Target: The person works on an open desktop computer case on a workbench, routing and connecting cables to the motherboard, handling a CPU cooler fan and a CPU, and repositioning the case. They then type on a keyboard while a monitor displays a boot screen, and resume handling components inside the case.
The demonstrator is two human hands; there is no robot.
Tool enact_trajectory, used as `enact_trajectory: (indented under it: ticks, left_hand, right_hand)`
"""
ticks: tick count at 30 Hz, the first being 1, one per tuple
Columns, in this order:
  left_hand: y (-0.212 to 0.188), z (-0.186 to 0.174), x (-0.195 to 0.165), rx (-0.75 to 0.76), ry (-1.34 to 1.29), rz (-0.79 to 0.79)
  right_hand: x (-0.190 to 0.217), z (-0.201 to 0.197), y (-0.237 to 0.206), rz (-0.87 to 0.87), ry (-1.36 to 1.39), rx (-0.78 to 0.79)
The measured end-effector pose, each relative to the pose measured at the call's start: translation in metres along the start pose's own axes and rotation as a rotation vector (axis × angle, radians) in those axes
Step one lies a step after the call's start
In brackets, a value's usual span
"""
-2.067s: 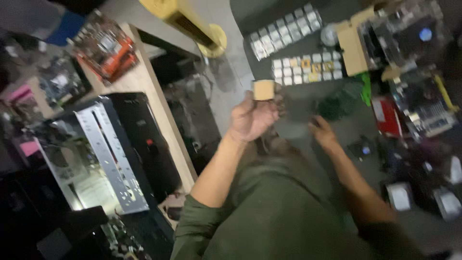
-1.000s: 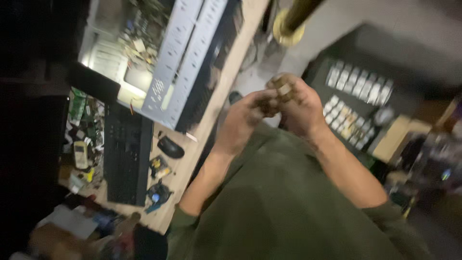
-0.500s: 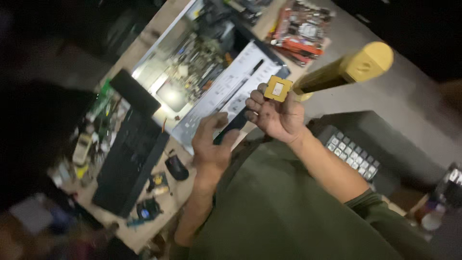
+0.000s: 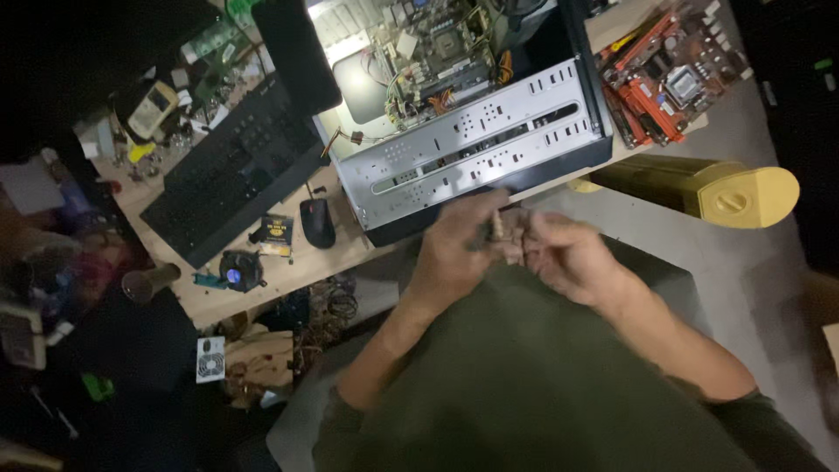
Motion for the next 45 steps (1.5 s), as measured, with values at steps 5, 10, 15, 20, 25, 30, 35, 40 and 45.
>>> enact_trajectory:
  ticks: [5, 10, 15, 20, 25, 30, 35, 40, 45]
  left_hand:
    - [-0.018, 0.027, 0.05, -0.035, -1.027, -0.509]
    - [-0.019, 0.037, 0.068, -0.042, -1.3, -0.563]
    - [-0.012, 0.041, 0.075, -0.003, -1.266, -0.656]
    - [-0.003, 0.038, 0.082, 0.047, -1.166, -0.625]
    - [0.0, 0.037, 0.088, 0.067, -1.185, -0.641]
    - [0.006, 0.033, 0.094, 0.087, -1.139, -0.633]
    - [0.017, 0.024, 0.09, 0.14, -0.916, -0.559]
    - [0.032, 0.012, 0.073, 0.077, -0.576, -0.494]
    - [0.05, 0.004, 0.042, 0.015, 0.239, -0.178]
  right_hand:
    - [0.004, -0.017, 0.021, 0.027, -0.064, -0.016]
    - [0.011, -0.017, 0.032, -0.068, -0.128, -0.033]
    - [0.019, -0.021, 0.037, -0.043, -0.146, -0.074]
    - [0.025, -0.026, 0.045, -0.058, -0.165, -0.092]
    - [0.031, -0.027, 0.049, 0.003, -0.199, -0.174]
    - [0.04, -0.021, 0.054, 0.009, -0.292, -0.175]
    - [0.043, -0.023, 0.059, 0.044, -0.298, -0.185]
    - [0.043, -0.025, 0.068, -0.02, -0.366, -0.209]
    - [0.055, -0.015, 0.069, -0.3, -0.806, -0.293]
Point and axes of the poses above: each hand's wrist, its own y-axis towards the middle knuckle, its own z-axis out of the palm, x = y × z, the point moved 4 cm from there along y, towards the middle knuckle, and after that the axes turned 9 degrees about -x, right-handed, at the moved point
